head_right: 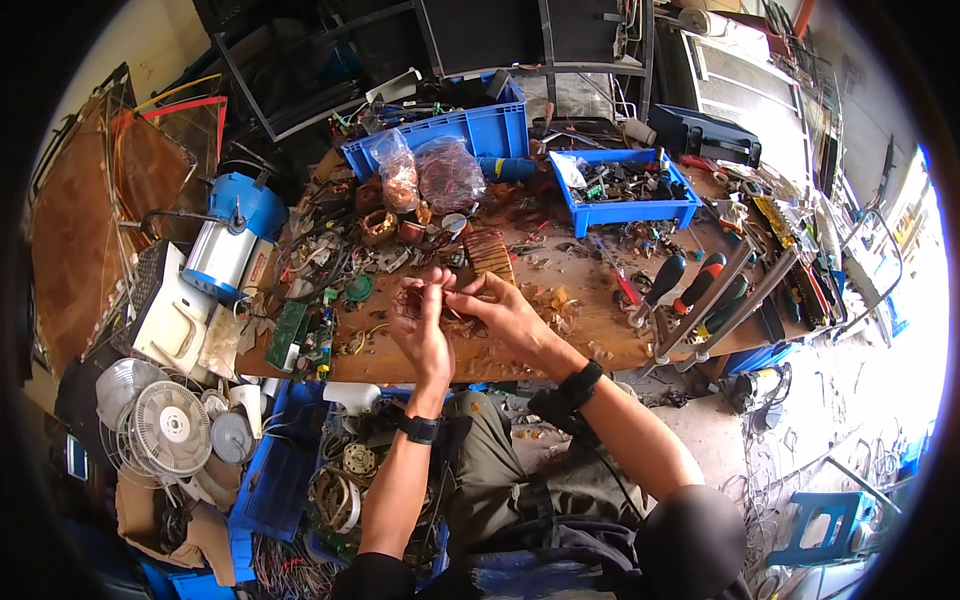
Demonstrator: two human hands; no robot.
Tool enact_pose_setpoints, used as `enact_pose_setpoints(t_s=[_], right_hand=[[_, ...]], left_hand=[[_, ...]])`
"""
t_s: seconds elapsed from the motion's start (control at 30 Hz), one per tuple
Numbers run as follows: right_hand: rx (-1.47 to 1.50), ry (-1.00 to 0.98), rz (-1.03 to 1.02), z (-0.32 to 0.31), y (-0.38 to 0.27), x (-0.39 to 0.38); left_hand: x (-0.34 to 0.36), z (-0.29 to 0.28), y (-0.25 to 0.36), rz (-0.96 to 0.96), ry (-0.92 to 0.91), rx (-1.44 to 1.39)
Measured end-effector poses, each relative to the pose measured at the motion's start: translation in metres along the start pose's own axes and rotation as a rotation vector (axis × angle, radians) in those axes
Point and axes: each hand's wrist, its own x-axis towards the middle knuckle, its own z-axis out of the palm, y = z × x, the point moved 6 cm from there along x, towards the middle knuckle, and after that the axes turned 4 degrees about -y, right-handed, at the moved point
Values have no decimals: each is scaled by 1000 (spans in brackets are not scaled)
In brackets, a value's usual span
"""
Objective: The person winds copper wire around a rectangular laminated core, likely a transformer or motor stator. They repeatedly wrap the wire by hand, occasionally pausing to adjust the coil or the core's position on the cluttered workbench.
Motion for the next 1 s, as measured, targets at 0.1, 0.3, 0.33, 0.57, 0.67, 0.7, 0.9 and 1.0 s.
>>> enact_pose_setpoints(t_s=[0.1,0.3,0.33,0.57,0.67,0.7,0.9,1.0], right_hand=[[-288,-142,-36,-11,-5,-7],[-588,-214,-25,-7,7,9],[-670,-203,-20,-9,7,12],[-818,-26,-216,9,-2,13],[-987,51,-415,13,8,11],[-1081,82,-439,16,9,11],[-1249,63,-429,25,8,12],[-1148,79,-428,24,7,15]], left_hand=[[7,-1,-10,-172,-27,-189],[16,4,-37,-416,-21,-297],[16,6,-36,-431,-47,-351],[-11,6,21,99,-95,159],[-20,23,23,204,-94,265],[-16,18,15,91,-71,253],[-6,6,-7,-103,125,23],[10,-1,-17,-105,103,-81]])
